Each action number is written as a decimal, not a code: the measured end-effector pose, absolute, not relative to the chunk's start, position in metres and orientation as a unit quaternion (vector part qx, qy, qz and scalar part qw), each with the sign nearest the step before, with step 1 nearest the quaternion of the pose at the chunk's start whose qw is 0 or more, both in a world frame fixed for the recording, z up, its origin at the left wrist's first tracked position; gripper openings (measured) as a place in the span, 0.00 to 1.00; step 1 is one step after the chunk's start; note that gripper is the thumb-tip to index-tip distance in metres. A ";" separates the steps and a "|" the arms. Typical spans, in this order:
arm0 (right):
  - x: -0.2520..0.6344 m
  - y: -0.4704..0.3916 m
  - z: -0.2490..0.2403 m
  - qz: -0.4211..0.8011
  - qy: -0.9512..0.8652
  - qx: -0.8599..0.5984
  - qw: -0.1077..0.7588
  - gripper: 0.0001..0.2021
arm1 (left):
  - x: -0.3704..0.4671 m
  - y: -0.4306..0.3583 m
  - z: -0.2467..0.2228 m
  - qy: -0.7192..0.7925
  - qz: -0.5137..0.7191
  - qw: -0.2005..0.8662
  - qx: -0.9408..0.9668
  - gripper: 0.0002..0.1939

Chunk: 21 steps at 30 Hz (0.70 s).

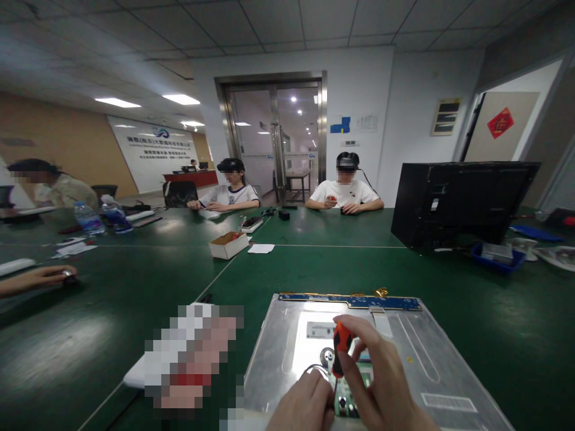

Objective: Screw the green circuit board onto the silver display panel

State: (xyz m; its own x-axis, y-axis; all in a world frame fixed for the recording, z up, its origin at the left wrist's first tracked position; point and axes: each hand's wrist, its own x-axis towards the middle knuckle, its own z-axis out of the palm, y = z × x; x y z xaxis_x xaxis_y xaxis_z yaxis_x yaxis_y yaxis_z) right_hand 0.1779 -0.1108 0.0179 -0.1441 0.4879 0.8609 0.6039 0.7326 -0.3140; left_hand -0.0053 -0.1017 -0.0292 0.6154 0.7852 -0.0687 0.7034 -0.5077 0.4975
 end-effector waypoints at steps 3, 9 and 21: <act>0.180 -0.111 0.009 -0.068 -0.744 -0.389 0.539 0.22 | -0.005 -0.101 -0.030 0.430 0.092 0.247 0.863 0.18; 0.173 -0.106 0.013 -0.064 -0.724 -0.370 0.579 0.18 | -0.005 -0.101 -0.030 0.436 0.081 0.241 0.863 0.18; 0.178 -0.111 0.019 -0.053 -0.755 -0.358 0.547 0.22 | -0.005 -0.101 -0.031 0.431 0.089 0.235 0.867 0.15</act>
